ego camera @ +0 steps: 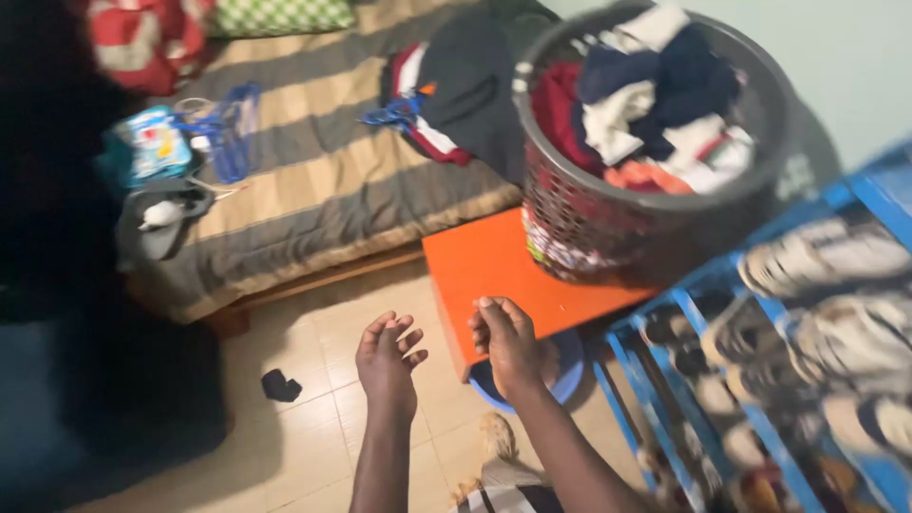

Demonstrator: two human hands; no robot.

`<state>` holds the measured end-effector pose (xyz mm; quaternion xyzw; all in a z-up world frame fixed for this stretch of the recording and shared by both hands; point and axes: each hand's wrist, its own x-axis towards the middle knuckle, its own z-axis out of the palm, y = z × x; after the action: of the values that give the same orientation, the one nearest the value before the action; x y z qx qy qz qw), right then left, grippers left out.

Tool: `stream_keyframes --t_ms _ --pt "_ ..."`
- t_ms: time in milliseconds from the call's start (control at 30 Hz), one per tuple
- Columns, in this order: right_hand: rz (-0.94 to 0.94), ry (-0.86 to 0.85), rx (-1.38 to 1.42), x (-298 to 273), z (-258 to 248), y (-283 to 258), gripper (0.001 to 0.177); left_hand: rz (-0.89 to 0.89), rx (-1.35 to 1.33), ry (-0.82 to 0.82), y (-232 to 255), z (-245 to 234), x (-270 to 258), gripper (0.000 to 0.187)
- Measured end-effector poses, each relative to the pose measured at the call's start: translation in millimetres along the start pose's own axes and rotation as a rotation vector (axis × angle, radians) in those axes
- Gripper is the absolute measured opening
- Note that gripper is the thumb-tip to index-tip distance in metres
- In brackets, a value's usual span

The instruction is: The recorder hangs various clothes on hangers and folds others, placing them into a wooden wardrobe.

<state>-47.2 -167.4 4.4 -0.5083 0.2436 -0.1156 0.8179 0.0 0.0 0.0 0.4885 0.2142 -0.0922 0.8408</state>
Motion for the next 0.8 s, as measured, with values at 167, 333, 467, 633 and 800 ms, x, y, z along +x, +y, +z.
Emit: stream_keyframes --t_ms 167,333,467,633,800 --pt "-0.027 -0.167 -0.002 51 42 -37 0.022 0.14 -0.01 0.071 33 19 30 0.023" --pt "0.043 -0.2 -0.089 96 42 -32 0.022 0.139 -0.105 -0.014 24 50 70 0.023" --pt "0.042 -0.308 -0.306 114 71 -3 0.022 0.064 -0.049 -0.031 36 38 93 0.022" --pt "0.146 -0.505 -0.372 147 134 33 0.025 0.015 -0.074 0.06 69 5 151 0.025" --pt "0.146 -0.496 -0.42 196 210 52 0.028 0.017 -0.083 0.07 109 -28 232 0.025"
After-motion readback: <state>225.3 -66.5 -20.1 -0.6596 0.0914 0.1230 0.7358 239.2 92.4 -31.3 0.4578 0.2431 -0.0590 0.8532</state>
